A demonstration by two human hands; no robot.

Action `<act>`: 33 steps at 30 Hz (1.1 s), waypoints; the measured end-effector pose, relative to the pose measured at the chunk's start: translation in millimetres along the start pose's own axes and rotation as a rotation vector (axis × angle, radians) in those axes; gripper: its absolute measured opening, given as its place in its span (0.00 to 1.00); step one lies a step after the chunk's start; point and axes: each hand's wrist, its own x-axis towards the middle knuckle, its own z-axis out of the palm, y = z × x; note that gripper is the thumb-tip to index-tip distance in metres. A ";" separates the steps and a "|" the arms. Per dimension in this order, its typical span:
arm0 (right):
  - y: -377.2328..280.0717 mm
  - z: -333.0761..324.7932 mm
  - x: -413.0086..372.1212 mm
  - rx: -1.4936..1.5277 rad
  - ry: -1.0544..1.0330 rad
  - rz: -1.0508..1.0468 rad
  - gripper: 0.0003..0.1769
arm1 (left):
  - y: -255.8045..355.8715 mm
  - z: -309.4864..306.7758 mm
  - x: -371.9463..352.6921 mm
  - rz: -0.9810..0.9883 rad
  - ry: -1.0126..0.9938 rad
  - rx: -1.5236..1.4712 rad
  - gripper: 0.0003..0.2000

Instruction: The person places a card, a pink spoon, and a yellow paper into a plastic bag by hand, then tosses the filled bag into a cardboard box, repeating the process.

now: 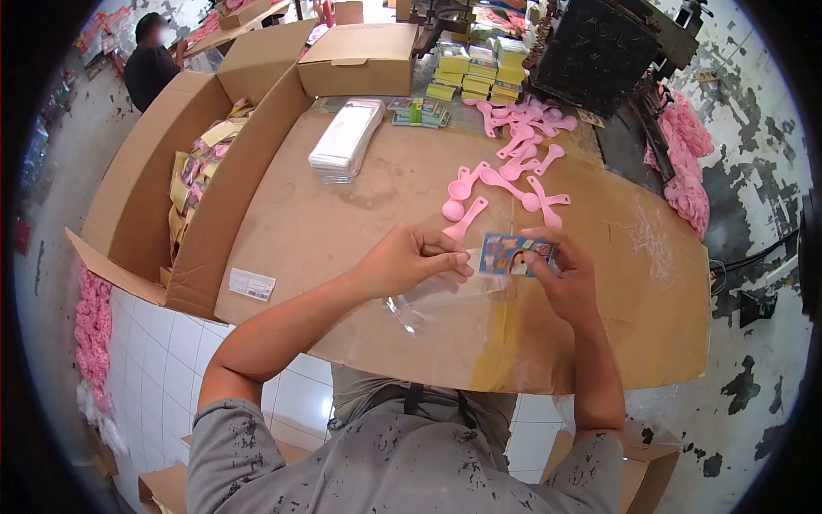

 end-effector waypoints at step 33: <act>65.3 -37.5 106.3 -0.801 0.015 0.007 0.18 | -13.6 5.4 0.2 0.102 0.076 0.103 0.14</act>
